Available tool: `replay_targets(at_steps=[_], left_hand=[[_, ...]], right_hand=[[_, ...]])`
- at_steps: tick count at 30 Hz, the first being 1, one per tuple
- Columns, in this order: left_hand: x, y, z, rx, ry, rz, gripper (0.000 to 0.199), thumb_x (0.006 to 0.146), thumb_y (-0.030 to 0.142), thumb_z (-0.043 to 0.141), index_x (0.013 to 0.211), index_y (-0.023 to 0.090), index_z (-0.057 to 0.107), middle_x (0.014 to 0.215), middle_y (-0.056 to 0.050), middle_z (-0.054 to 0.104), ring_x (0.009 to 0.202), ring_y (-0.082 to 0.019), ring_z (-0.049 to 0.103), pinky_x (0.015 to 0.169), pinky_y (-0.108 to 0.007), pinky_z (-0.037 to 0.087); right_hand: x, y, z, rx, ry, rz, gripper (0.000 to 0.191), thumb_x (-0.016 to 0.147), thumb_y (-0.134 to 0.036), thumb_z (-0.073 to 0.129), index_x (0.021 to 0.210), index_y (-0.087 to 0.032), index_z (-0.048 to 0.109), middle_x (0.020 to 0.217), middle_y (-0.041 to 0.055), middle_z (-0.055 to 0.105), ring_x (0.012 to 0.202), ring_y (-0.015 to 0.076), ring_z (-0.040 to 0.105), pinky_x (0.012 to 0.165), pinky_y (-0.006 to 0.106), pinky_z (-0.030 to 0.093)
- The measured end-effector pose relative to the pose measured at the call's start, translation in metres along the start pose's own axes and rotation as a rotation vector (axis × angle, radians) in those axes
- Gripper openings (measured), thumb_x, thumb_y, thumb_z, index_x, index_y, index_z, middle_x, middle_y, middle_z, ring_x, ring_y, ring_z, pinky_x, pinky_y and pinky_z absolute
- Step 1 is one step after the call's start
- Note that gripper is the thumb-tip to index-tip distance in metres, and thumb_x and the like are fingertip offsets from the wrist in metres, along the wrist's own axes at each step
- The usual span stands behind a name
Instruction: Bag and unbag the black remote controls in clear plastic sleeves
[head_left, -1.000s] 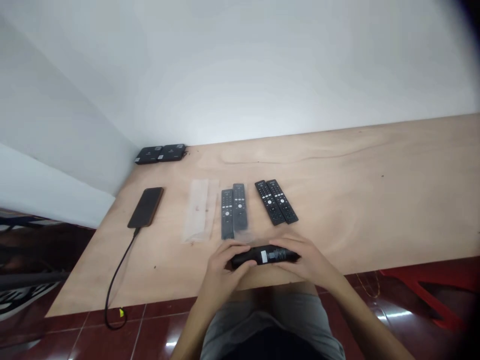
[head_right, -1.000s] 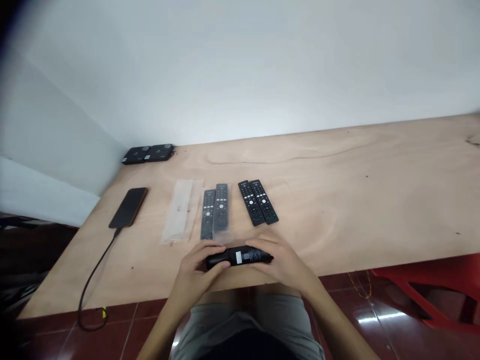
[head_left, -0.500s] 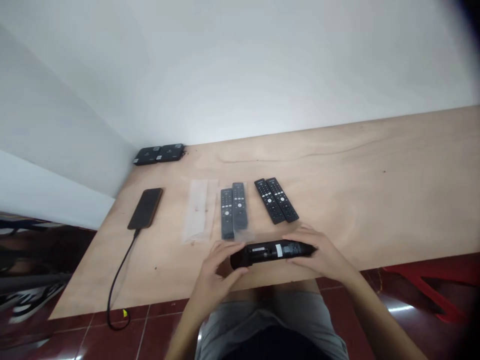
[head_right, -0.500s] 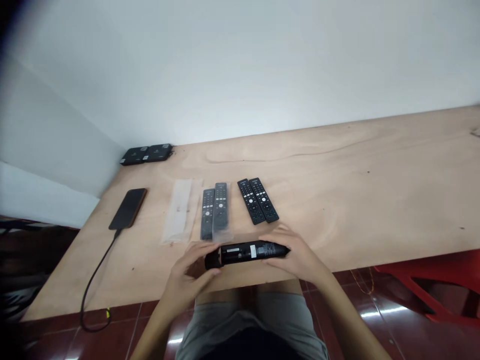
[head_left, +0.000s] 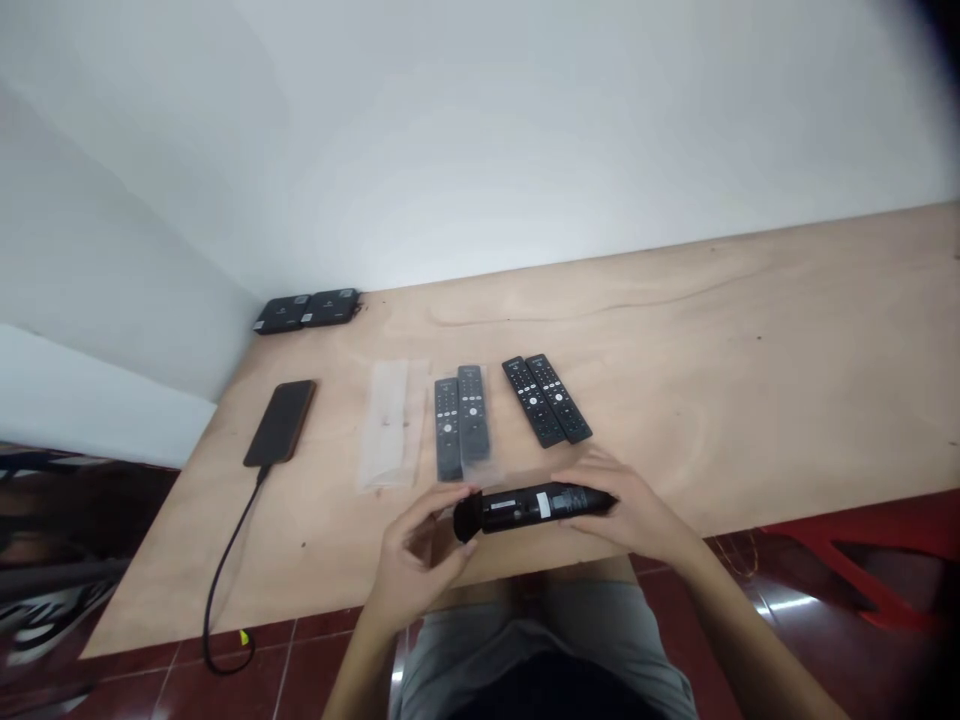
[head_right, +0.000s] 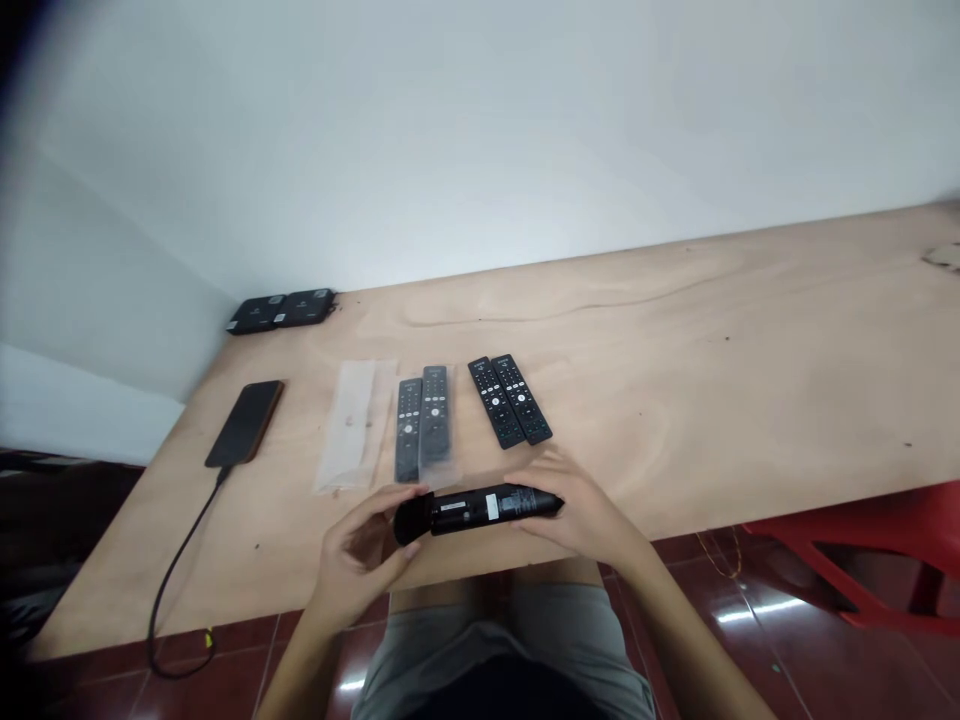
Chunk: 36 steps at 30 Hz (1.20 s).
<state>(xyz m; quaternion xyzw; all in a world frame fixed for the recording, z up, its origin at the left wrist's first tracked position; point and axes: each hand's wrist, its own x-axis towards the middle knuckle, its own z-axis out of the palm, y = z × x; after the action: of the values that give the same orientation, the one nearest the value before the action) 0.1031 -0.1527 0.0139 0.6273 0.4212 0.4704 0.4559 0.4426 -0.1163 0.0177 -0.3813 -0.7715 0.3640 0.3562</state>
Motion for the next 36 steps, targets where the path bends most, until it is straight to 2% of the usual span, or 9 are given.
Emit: replay_targets(at_steps=[5, 11, 20, 25, 32, 36], left_hand=[[-0.0001, -0.0006, -0.0018, -0.017, -0.004, 0.008, 0.042, 0.096, 0.022, 0.084, 0.138, 0.025, 0.078, 0.138, -0.017, 0.076, 0.132, -0.033, 0.075, 0.117, -0.053, 0.062], [0.0001, 0.0016, -0.0002, -0.063, -0.01, 0.015, 0.042, 0.096, 0.021, 0.084, 0.137, 0.025, 0.078, 0.135, -0.016, 0.075, 0.13, -0.031, 0.075, 0.115, -0.05, 0.062], [-0.0027, 0.0003, -0.0002, -0.012, 0.027, -0.003, 0.043, 0.094, 0.022, 0.086, 0.137, 0.026, 0.079, 0.134, -0.017, 0.074, 0.13, -0.032, 0.073, 0.116, -0.051, 0.06], [0.0009, 0.0017, 0.0011, 0.013, 0.052, 0.038, 0.041, 0.094, 0.022, 0.086, 0.134, 0.027, 0.08, 0.136, -0.016, 0.071, 0.132, -0.033, 0.07, 0.114, -0.049, 0.061], [0.0016, 0.0044, 0.0026, 0.021, 0.031, 0.043, 0.041, 0.094, 0.02, 0.085, 0.134, 0.027, 0.08, 0.133, -0.014, 0.07, 0.127, -0.029, 0.072, 0.11, -0.042, 0.061], [-0.0013, 0.0021, 0.0019, 0.09, 0.002, 0.02, 0.043, 0.095, 0.02, 0.084, 0.137, 0.028, 0.079, 0.134, -0.014, 0.069, 0.126, -0.03, 0.072, 0.11, -0.044, 0.061]], right_hand=[[-0.0008, 0.0007, -0.0008, 0.01, 0.005, 0.016, 0.044, 0.095, -0.033, 0.091, 0.138, -0.034, 0.08, 0.117, 0.0057, 0.084, 0.107, 0.0317, 0.075, 0.098, 0.048, 0.06], [-0.0021, 0.0007, -0.0012, 0.013, 0.015, 0.046, 0.043, 0.095, -0.035, 0.091, 0.137, -0.032, 0.081, 0.119, 0.008, 0.084, 0.109, 0.0324, 0.076, 0.101, 0.049, 0.061], [-0.0016, -0.0014, -0.001, 0.013, 0.026, 0.051, 0.041, 0.096, -0.034, 0.089, 0.136, -0.033, 0.082, 0.121, 0.0076, 0.084, 0.112, 0.0327, 0.077, 0.103, 0.048, 0.062], [-0.0025, 0.0008, -0.0008, -0.01, -0.001, 0.046, 0.042, 0.097, -0.037, 0.089, 0.137, -0.033, 0.081, 0.118, 0.0069, 0.084, 0.11, 0.0321, 0.077, 0.102, 0.047, 0.062], [-0.0037, 0.0006, -0.0013, 0.008, -0.005, 0.069, 0.04, 0.097, -0.035, 0.088, 0.136, -0.033, 0.082, 0.119, 0.0071, 0.084, 0.109, 0.0321, 0.077, 0.101, 0.047, 0.062], [-0.0037, 0.0004, 0.0003, 0.032, 0.019, 0.06, 0.045, 0.093, -0.037, 0.092, 0.137, -0.032, 0.082, 0.12, 0.0077, 0.084, 0.109, 0.0326, 0.077, 0.1, 0.047, 0.063]])
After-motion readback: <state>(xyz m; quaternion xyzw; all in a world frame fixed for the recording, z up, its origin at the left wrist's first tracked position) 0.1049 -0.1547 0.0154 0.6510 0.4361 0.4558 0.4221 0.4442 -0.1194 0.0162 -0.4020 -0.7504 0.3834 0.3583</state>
